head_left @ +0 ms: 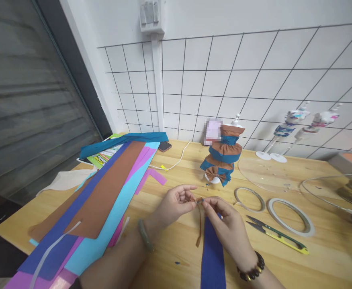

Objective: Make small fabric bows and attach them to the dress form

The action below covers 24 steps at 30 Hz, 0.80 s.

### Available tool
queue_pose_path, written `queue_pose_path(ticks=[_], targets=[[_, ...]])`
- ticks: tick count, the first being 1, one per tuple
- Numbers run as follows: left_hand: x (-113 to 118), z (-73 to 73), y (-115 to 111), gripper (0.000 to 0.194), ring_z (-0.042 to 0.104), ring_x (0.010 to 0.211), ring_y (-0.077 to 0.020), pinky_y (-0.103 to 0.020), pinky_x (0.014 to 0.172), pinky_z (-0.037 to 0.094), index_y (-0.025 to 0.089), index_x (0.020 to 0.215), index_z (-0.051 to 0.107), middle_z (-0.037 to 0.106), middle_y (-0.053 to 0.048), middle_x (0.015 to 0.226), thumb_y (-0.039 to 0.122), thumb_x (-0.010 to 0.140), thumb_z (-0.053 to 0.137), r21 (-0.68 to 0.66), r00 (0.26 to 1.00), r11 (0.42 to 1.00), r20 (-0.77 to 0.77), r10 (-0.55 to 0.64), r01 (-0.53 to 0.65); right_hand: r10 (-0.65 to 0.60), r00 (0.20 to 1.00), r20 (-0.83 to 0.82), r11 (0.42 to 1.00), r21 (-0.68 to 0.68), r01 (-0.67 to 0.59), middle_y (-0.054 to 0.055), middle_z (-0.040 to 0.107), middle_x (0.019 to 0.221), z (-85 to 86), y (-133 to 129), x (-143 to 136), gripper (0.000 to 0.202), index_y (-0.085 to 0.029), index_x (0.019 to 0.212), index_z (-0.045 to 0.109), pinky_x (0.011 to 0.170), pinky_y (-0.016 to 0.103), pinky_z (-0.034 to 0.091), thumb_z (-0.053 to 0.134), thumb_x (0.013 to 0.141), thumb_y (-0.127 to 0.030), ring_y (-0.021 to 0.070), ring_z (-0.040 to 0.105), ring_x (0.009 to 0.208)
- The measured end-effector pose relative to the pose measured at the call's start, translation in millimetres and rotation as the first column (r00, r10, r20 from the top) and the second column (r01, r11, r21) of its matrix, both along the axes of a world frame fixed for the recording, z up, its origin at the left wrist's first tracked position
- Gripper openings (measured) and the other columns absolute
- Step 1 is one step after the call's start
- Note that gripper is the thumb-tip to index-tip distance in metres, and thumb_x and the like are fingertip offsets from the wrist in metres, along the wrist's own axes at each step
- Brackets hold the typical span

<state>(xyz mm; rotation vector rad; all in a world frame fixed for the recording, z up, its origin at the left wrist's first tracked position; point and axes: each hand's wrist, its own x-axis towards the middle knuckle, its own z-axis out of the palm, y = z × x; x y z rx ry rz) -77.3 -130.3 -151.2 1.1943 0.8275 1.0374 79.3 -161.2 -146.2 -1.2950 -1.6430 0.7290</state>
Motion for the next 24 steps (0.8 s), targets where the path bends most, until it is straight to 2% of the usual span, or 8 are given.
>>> queue_pose_path(ticks=[7, 12, 16, 20, 24], targets=[[-1.3, 4.1, -1.9, 0.035, 0.052, 0.081, -0.0128, -0.026, 0.077, 0.039, 0.014, 0.102, 0.061, 0.057, -0.004, 0.084, 0.019, 0.067, 0.064, -0.002, 0.998, 0.999, -0.053, -0.040, 0.040, -0.012, 1.000, 0.025, 1.000, -0.018, 0.012, 0.004, 0.063, 0.073, 3.5, -1.1, 0.0, 0.020, -0.019, 0.077, 0.060, 0.062, 0.027, 0.044, 0.048, 0.082, -0.034, 0.0182, 0.056, 0.068], [-2.5, 2.5, -0.4, 0.036, 0.054, 0.073, -0.0118, -0.026, 0.070, 0.042, 0.013, 0.102, 0.061, 0.062, -0.008, 0.091, 0.026, 0.069, 0.063, -0.075, 0.994, 0.994, -0.063, -0.087, 0.083, 0.005, 0.997, 0.074, 0.999, 0.038, -0.008, 0.004, 0.061, 0.073, 2.9, -1.8, 0.4, 0.016, -0.019, 0.078, 0.058, 0.062, 0.027, 0.043, 0.047, 0.082, -0.030, 0.0176, 0.055, 0.068], [-1.6, -0.1, -0.9, 0.036, 0.057, 0.087, -0.0171, -0.029, 0.078, 0.042, 0.012, 0.101, 0.062, 0.063, -0.011, 0.100, 0.030, 0.069, 0.064, -0.057, 0.983, 0.985, -0.075, -0.166, 0.162, 0.014, 0.997, 0.082, 0.999, 0.047, -0.018, 0.003, 0.060, 0.071, 2.8, -2.2, -0.2, 0.015, -0.019, 0.077, 0.057, 0.061, 0.027, 0.042, 0.047, 0.083, -0.028, 0.0168, 0.054, 0.065], [-0.2, 0.8, -2.7, 0.030, 0.056, 0.090, -0.0191, -0.030, 0.081, 0.042, 0.011, 0.091, 0.065, 0.065, -0.010, 0.095, 0.032, 0.070, 0.063, 0.045, 0.984, 0.992, -0.139, -0.112, 0.119, 0.006, 0.995, 0.096, 0.999, 0.048, -0.011, 0.002, 0.058, 0.067, 4.7, -2.4, -0.8, 0.016, -0.019, 0.074, 0.057, 0.058, 0.025, 0.041, 0.047, 0.083, -0.028, 0.0158, 0.052, 0.061], [0.0, 1.4, -2.2, 0.027, 0.056, 0.079, -0.0161, -0.027, 0.074, 0.042, 0.011, 0.084, 0.066, 0.065, -0.008, 0.085, 0.033, 0.068, 0.064, 0.032, 0.984, 0.997, -0.166, -0.069, 0.076, 0.009, 0.994, 0.107, 0.997, 0.072, -0.017, 0.001, 0.057, 0.066, 2.4, -1.7, -0.4, 0.014, -0.019, 0.076, 0.057, 0.058, 0.025, 0.041, 0.047, 0.083, -0.026, 0.0155, 0.051, 0.060]])
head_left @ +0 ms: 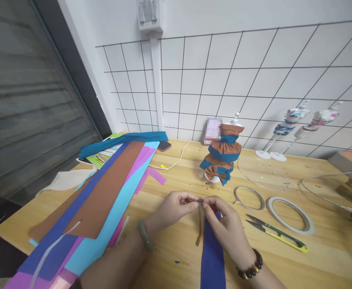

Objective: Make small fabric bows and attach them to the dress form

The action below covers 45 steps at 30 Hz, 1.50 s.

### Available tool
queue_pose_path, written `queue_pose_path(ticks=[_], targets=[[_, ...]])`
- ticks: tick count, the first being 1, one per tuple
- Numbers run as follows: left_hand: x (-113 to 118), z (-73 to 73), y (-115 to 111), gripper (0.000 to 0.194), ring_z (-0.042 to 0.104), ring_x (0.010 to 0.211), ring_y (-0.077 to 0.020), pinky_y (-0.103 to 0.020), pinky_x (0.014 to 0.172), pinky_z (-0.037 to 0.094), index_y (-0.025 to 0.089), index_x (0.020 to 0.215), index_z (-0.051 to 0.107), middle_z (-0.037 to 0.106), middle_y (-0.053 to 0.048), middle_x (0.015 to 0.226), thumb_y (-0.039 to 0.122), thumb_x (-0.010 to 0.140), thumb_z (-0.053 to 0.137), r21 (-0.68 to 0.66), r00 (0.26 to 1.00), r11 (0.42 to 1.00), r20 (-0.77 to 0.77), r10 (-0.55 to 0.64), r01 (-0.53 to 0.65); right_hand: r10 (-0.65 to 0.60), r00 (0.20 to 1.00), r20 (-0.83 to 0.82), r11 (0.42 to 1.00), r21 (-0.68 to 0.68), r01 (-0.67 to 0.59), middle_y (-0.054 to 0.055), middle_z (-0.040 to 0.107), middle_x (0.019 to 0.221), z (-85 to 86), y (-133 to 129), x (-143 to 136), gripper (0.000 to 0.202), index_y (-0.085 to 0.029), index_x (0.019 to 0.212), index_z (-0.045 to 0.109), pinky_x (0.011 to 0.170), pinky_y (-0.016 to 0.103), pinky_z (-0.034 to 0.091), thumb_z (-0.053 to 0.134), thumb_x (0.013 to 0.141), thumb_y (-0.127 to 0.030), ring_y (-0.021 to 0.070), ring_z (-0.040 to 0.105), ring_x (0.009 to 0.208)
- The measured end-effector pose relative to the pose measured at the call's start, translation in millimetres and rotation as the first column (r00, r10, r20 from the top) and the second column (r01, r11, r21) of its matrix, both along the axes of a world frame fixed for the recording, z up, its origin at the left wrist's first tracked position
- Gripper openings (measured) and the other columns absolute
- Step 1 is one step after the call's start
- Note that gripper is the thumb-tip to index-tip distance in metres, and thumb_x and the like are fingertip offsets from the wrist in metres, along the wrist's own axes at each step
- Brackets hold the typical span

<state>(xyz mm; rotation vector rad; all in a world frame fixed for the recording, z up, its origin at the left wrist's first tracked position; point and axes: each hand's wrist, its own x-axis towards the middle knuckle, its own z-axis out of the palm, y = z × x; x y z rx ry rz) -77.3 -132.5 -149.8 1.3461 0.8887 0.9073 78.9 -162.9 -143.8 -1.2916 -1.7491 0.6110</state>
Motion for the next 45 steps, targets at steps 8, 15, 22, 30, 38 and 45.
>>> queue_pose_path(ticks=[8, 15, 22, 30, 38, 45], targets=[[-1.4, -4.4, 4.4, 0.025, 0.048, 0.059, -0.0076, -0.023, 0.063, 0.037, 0.012, 0.084, 0.065, 0.058, -0.001, 0.067, 0.031, 0.067, 0.066, -0.157, 0.982, 0.986, 0.188, -0.017, 0.047, 0.037, 0.999, -0.008, 0.999, 0.019, -0.037, 0.003, 0.060, 0.070, -4.4, 0.3, -0.5, 0.013, -0.020, 0.077, 0.058, 0.061, 0.027, 0.042, 0.047, 0.083, -0.024, 0.0174, 0.054, 0.065], [-0.4, 0.1, 3.4, 0.026, 0.049, 0.060, -0.0073, -0.023, 0.063, 0.036, 0.010, 0.080, 0.065, 0.059, -0.003, 0.070, 0.027, 0.061, 0.072, -0.321, 0.950, 0.944, 0.311, 0.024, 0.081, 0.081, 0.995, -0.060, 0.996, -0.032, -0.083, 0.004, 0.063, 0.075, -4.8, 0.4, -1.5, 0.014, -0.020, 0.075, 0.058, 0.065, 0.029, 0.043, 0.048, 0.082, -0.026, 0.0189, 0.056, 0.071], [-0.6, -0.3, 3.7, 0.027, 0.049, 0.060, -0.0081, -0.024, 0.062, 0.036, 0.011, 0.081, 0.063, 0.057, -0.002, 0.067, 0.028, 0.061, 0.071, -0.331, 0.964, 0.943, 0.263, 0.052, 0.040, -0.028, 0.941, -0.339, 0.976, -0.212, -0.047, 0.007, 0.064, 0.085, -2.2, 1.8, -0.6, 0.022, -0.018, 0.089, 0.058, 0.070, 0.032, 0.047, 0.052, 0.079, -0.036, 0.0198, 0.058, 0.076], [-0.7, -1.4, 1.2, 0.025, 0.047, 0.060, -0.0086, -0.023, 0.059, 0.036, 0.012, 0.078, 0.062, 0.056, -0.001, 0.067, 0.034, 0.067, 0.064, -0.174, 0.994, 0.979, 0.026, -0.105, 0.108, -0.037, 0.908, -0.418, 0.982, -0.182, -0.043, 0.005, 0.061, 0.081, -7.0, 2.0, -3.6, 0.028, -0.018, 0.096, 0.054, 0.071, 0.031, 0.047, 0.059, 0.075, -0.036, 0.0181, 0.058, 0.077], [-1.5, -2.5, -1.0, 0.023, 0.043, 0.058, -0.0069, -0.022, 0.057, 0.034, 0.012, 0.076, 0.060, 0.051, 0.002, 0.065, 0.033, 0.067, 0.064, -0.190, 0.977, 0.960, -0.017, -0.214, 0.207, -0.018, 0.892, -0.452, 0.972, -0.218, -0.091, 0.003, 0.058, 0.074, -5.9, 3.7, -3.0, 0.029, -0.017, 0.096, 0.053, 0.065, 0.029, 0.047, 0.059, 0.075, -0.035, 0.0154, 0.057, 0.068], [-1.1, -4.9, 0.5, 0.030, 0.046, 0.062, -0.0071, -0.022, 0.061, 0.036, 0.011, 0.084, 0.060, 0.054, 0.000, 0.072, 0.030, 0.062, 0.069, -0.186, 0.973, 0.955, 0.057, -0.224, 0.231, -0.041, 0.874, -0.485, 0.969, -0.234, -0.085, 0.003, 0.059, 0.076, -10.0, 7.8, 0.5, 0.031, -0.017, 0.096, 0.053, 0.065, 0.028, 0.048, 0.062, 0.073, -0.036, 0.0149, 0.057, 0.070]])
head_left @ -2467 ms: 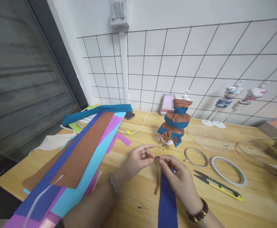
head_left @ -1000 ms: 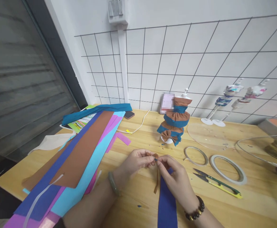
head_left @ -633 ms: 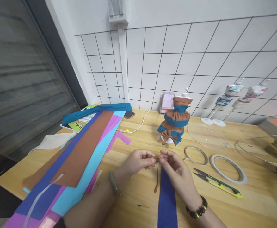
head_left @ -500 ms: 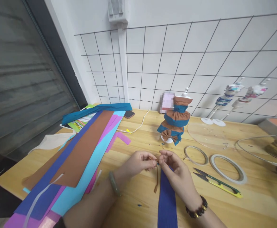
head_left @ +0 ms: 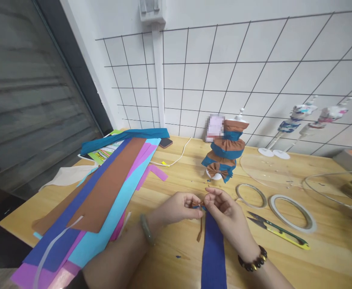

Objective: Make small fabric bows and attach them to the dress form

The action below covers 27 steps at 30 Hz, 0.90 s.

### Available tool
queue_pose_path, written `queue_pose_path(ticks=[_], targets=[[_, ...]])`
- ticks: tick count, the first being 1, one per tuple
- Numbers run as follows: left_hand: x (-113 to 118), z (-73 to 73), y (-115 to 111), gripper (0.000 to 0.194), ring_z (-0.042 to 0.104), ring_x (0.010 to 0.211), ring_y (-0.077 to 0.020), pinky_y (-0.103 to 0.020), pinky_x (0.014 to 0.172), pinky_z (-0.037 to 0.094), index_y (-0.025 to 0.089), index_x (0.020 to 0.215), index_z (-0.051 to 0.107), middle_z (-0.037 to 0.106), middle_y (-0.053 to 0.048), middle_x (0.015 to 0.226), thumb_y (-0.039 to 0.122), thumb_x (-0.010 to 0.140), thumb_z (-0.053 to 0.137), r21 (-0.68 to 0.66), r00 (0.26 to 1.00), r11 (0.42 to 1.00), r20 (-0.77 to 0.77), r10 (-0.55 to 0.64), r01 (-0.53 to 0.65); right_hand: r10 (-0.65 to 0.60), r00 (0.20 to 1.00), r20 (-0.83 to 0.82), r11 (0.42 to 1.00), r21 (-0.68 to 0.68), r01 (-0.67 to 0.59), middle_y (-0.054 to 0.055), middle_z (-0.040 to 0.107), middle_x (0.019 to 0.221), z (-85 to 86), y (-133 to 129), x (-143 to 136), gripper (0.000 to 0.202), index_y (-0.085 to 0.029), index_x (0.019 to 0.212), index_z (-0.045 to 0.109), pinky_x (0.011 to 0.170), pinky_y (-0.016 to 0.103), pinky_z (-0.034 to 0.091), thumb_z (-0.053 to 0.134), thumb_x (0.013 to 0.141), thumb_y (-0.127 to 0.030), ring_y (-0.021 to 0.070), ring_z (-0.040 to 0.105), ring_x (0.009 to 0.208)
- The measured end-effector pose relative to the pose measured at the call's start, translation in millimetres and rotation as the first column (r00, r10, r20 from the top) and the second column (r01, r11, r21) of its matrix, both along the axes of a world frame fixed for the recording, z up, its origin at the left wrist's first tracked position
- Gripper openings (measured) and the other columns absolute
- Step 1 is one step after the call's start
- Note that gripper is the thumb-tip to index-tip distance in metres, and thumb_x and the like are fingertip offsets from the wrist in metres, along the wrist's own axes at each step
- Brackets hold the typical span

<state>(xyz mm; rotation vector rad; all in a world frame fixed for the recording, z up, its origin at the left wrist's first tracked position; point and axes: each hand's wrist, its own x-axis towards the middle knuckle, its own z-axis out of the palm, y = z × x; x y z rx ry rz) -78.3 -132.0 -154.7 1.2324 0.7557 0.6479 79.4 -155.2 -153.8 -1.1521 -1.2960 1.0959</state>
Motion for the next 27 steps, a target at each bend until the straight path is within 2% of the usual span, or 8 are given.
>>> queue_pose_path(ticks=[9, 16, 22, 27], targets=[[-2.8, -3.2, 3.0, 0.057, 0.056, 0.064, -0.0112, -0.026, 0.061, 0.041, 0.013, 0.115, 0.050, 0.062, -0.007, 0.079, 0.028, 0.064, 0.070, -0.121, 0.995, 0.993, 0.096, 0.023, -0.011, -0.046, 0.998, -0.044, 0.999, -0.028, 0.045, 0.003, 0.059, 0.077, 0.8, 1.7, 1.7, 0.035, -0.019, 0.098, 0.053, 0.062, 0.028, 0.048, 0.063, 0.071, -0.040, 0.0158, 0.057, 0.069], [-1.3, 2.3, 1.3, 0.051, 0.055, 0.062, -0.0087, -0.025, 0.060, 0.041, 0.016, 0.109, 0.053, 0.056, -0.004, 0.086, 0.025, 0.062, 0.071, -0.124, 0.982, 0.981, 0.097, 0.164, -0.152, -0.088, 0.989, -0.117, 0.993, -0.092, 0.077, 0.001, 0.061, 0.072, 4.9, 1.9, 2.8, 0.038, -0.018, 0.094, 0.055, 0.066, 0.029, 0.047, 0.070, 0.065, -0.038, 0.0158, 0.058, 0.069], [-0.8, -6.0, 2.8, 0.048, 0.054, 0.055, -0.0076, -0.024, 0.056, 0.040, 0.015, 0.109, 0.052, 0.055, -0.001, 0.076, 0.027, 0.065, 0.068, -0.051, 0.976, 0.983, 0.119, 0.183, -0.178, -0.053, 0.992, -0.117, 0.993, -0.115, 0.039, 0.002, 0.061, 0.074, 5.0, 0.5, -0.8, 0.037, -0.017, 0.095, 0.055, 0.068, 0.028, 0.047, 0.069, 0.066, -0.037, 0.0149, 0.058, 0.069], [0.4, -4.6, 2.2, 0.050, 0.053, 0.056, -0.0080, -0.024, 0.056, 0.042, 0.014, 0.109, 0.051, 0.056, -0.001, 0.074, 0.024, 0.063, 0.069, -0.056, 0.979, 0.985, 0.112, 0.171, -0.165, -0.087, 0.987, -0.131, 0.988, -0.134, 0.069, 0.003, 0.063, 0.078, 4.6, 0.3, -1.0, 0.038, -0.018, 0.094, 0.056, 0.066, 0.028, 0.048, 0.069, 0.065, -0.039, 0.0164, 0.060, 0.072]])
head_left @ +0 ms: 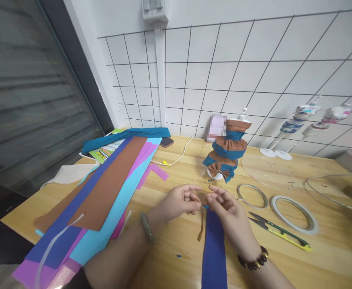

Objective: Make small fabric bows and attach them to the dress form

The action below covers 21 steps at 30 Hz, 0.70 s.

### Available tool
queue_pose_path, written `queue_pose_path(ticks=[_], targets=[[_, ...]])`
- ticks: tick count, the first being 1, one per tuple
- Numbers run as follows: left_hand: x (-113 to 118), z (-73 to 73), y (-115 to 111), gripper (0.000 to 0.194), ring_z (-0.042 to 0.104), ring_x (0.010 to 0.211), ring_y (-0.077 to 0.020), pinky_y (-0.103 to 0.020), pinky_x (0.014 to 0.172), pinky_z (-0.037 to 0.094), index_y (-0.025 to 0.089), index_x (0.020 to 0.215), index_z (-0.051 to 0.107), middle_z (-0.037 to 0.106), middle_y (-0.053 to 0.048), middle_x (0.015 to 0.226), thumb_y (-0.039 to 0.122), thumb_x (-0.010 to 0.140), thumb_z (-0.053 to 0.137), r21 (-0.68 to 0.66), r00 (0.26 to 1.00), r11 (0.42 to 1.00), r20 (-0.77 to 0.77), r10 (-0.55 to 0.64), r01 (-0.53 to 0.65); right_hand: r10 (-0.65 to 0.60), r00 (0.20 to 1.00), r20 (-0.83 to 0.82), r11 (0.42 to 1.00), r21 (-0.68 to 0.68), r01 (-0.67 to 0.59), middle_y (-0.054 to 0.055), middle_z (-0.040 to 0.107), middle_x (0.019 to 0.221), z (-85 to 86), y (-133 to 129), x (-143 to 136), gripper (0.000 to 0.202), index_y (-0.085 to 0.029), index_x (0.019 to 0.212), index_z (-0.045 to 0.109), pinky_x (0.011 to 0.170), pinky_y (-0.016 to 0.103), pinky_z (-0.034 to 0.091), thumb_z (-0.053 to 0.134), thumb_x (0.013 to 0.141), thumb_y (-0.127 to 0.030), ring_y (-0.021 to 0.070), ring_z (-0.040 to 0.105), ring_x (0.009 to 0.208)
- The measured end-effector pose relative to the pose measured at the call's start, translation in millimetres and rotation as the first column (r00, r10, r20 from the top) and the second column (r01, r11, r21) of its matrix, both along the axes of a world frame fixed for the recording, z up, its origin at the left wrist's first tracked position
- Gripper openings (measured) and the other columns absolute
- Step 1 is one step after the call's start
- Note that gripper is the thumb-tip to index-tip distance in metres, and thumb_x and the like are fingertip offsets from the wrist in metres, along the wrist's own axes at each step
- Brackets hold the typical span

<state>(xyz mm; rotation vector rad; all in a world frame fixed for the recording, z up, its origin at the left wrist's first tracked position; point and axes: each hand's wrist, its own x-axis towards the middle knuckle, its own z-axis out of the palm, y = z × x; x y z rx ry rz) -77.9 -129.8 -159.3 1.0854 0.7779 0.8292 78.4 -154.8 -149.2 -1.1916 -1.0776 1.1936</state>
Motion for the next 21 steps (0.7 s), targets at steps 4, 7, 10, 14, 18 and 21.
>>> queue_pose_path(ticks=[4, 7, 10, 14, 18, 21], targets=[[0, 4.3, 0, 0.050, 0.053, 0.056, -0.0080, -0.023, 0.055, 0.041, 0.014, 0.111, 0.050, 0.054, 0.000, 0.073, 0.022, 0.065, 0.067, 0.005, 0.998, 0.998, 0.002, 0.060, -0.060, -0.052, 0.999, -0.013, 0.999, 0.013, 0.052, 0.004, 0.062, 0.078, -0.2, 2, 1, 0.037, -0.018, 0.094, 0.057, 0.060, 0.027, 0.048, 0.068, 0.066, -0.039, 0.0161, 0.059, 0.068], [-1, 7.8, 0, 0.052, 0.054, 0.058, -0.0086, -0.023, 0.055, 0.040, 0.014, 0.113, 0.048, 0.054, 0.000, 0.075, 0.021, 0.065, 0.066, -0.002, 0.993, 0.993, 0.003, 0.118, -0.118, -0.049, 0.999, -0.020, 0.998, 0.032, 0.049, 0.001, 0.059, 0.071, 0.9, 1, 1, 0.037, -0.018, 0.096, 0.055, 0.056, 0.026, 0.047, 0.067, 0.067, -0.037, 0.0141, 0.056, 0.060], [0, 10.7, 1, 0.053, 0.053, 0.058, -0.0082, -0.023, 0.056, 0.040, 0.013, 0.113, 0.047, 0.054, 0.000, 0.075, 0.021, 0.064, 0.067, -0.008, 0.986, 0.986, -0.006, 0.166, -0.166, -0.015, 1.000, -0.027, 1.000, 0.011, 0.015, 0.000, 0.059, 0.069, 2.2, -1, -2, 0.040, -0.018, 0.099, 0.052, 0.058, 0.026, 0.046, 0.069, 0.066, -0.034, 0.0140, 0.057, 0.061], [2, 11.2, 1, 0.052, 0.051, 0.056, -0.0074, -0.024, 0.057, 0.040, 0.013, 0.112, 0.048, 0.055, 0.001, 0.072, 0.021, 0.064, 0.066, 0.017, 0.981, 0.981, -0.018, 0.195, -0.195, 0.013, 0.998, -0.069, 1.000, -0.018, -0.014, 0.001, 0.063, 0.073, 1.0, -3, -6, 0.045, -0.018, 0.101, 0.048, 0.066, 0.027, 0.046, 0.070, 0.065, -0.033, 0.0152, 0.059, 0.069], [3, 8.2, 0, 0.049, 0.051, 0.059, -0.0071, -0.022, 0.058, 0.039, 0.013, 0.110, 0.048, 0.055, 0.001, 0.073, 0.018, 0.064, 0.065, 0.061, 0.980, 0.979, -0.029, 0.198, -0.196, 0.001, 0.995, -0.103, 0.999, -0.033, -0.004, 0.000, 0.064, 0.071, 0.1, -4, -7, 0.047, -0.019, 0.100, 0.047, 0.066, 0.026, 0.046, 0.072, 0.063, -0.033, 0.0145, 0.060, 0.068], [4, 6.2, -1, 0.050, 0.051, 0.062, -0.0073, -0.022, 0.059, 0.039, 0.013, 0.111, 0.048, 0.054, 0.001, 0.073, 0.017, 0.064, 0.065, 0.074, 0.982, 0.980, -0.021, 0.188, -0.186, -0.022, 0.994, -0.106, 0.999, -0.033, 0.019, 0.001, 0.064, 0.068, 1.2, -3, -7, 0.048, -0.018, 0.099, 0.048, 0.064, 0.027, 0.046, 0.073, 0.061, -0.033, 0.0146, 0.060, 0.065]])
